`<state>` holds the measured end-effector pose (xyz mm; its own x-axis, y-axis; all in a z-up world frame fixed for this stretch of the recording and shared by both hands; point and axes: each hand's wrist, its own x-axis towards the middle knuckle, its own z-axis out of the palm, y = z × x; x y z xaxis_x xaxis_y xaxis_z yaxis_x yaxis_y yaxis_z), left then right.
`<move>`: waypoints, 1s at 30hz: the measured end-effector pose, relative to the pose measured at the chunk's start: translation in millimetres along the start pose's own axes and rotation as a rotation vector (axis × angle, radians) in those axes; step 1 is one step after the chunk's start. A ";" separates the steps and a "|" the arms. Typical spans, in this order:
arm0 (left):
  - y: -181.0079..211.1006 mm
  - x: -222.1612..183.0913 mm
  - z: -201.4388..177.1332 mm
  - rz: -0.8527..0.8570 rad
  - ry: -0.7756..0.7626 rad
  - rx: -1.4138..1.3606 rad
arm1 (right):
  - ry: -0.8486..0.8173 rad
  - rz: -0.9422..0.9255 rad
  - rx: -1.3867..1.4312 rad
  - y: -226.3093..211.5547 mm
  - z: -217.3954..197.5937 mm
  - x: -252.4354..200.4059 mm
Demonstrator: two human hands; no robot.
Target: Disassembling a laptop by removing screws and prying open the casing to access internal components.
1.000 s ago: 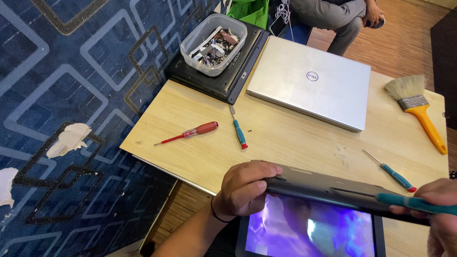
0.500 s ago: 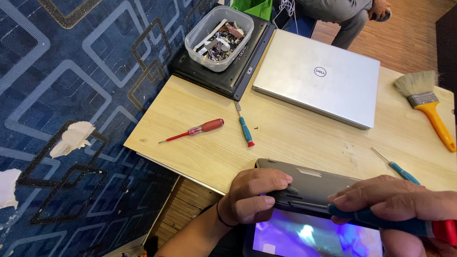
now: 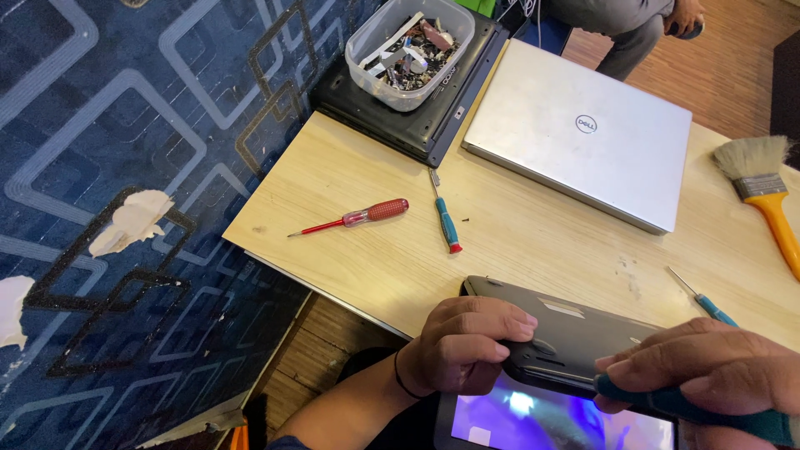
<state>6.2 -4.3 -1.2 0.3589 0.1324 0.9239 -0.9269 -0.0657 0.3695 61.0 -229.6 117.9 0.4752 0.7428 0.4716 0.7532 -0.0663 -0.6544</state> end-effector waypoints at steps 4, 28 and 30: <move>-1.0 -0.1 0.9 -0.006 0.014 0.065 | 0.083 -0.115 0.040 16.6 8.9 -10.2; 5.4 8.6 -4.9 0.132 -0.014 0.180 | 0.154 0.083 -0.505 -72.6 60.3 51.3; 9.1 9.1 -8.6 0.112 -0.045 0.155 | -0.594 0.550 -0.792 85.3 26.6 -14.0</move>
<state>0.1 4.8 9.7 0.2620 0.0715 0.9624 -0.9346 -0.2298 0.2715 106.5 -227.9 39.7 0.6984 0.6675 -0.2581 0.6853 -0.7278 -0.0278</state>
